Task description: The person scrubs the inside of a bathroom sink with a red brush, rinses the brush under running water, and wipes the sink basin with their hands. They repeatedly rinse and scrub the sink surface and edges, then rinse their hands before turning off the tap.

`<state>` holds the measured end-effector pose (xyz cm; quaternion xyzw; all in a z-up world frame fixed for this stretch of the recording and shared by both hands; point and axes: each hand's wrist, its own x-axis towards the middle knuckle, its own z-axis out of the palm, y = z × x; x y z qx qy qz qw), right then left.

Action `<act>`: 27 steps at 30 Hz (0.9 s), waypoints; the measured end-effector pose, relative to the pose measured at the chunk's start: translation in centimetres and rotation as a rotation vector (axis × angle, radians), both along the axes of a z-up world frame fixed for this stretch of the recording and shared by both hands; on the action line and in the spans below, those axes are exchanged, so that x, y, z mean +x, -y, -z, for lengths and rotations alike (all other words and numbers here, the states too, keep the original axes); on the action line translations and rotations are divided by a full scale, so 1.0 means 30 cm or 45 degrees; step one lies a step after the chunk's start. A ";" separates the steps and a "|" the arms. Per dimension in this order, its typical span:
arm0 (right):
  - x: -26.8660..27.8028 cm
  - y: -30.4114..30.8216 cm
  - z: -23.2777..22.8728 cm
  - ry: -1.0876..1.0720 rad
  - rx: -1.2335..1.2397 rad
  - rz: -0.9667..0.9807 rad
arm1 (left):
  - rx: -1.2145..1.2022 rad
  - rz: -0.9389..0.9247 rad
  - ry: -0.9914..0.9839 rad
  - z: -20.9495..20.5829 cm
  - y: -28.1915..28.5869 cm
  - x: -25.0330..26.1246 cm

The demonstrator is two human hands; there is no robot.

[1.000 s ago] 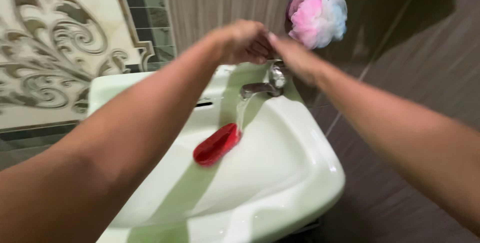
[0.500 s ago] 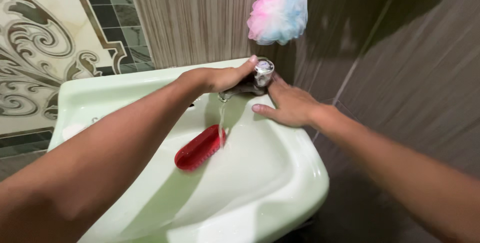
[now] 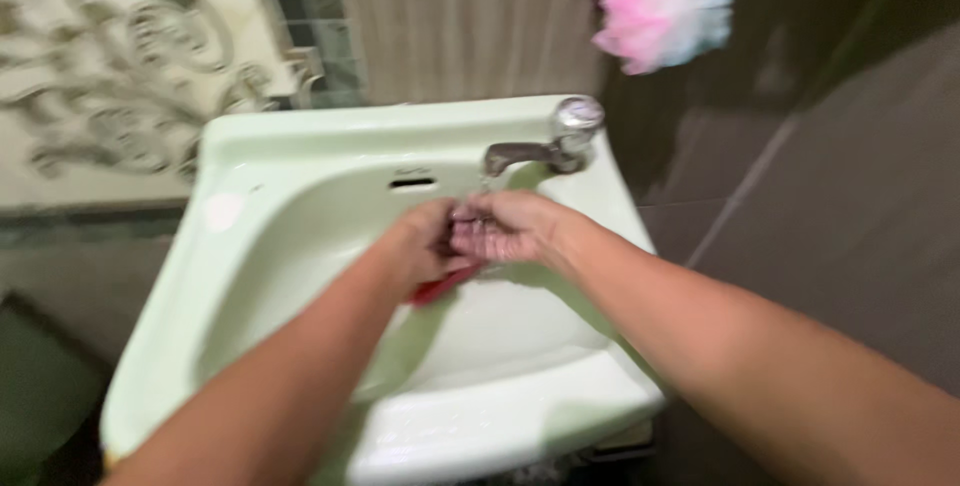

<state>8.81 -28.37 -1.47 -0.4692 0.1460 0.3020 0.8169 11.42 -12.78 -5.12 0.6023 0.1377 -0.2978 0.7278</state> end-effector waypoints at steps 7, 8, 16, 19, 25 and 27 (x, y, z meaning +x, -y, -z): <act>-0.010 0.081 -0.023 -0.334 0.733 -0.369 | -0.625 -0.136 -0.252 -0.011 0.095 -0.083; -0.041 0.149 -0.065 -0.225 0.536 -0.387 | -0.704 -0.076 -0.292 -0.037 0.112 -0.087; -0.136 0.415 -0.379 0.858 -1.833 -0.086 | -0.470 0.204 0.132 -0.177 0.265 -0.156; -0.182 0.399 -0.265 1.589 -2.141 0.010 | -0.132 -0.010 0.689 -0.206 0.348 -0.227; -0.500 0.396 -0.072 1.568 -2.039 -0.393 | 0.622 0.033 1.402 -0.176 0.380 -0.334; -0.616 0.367 -0.120 1.933 -2.031 -0.639 | 0.461 0.081 1.485 -0.152 0.358 -0.362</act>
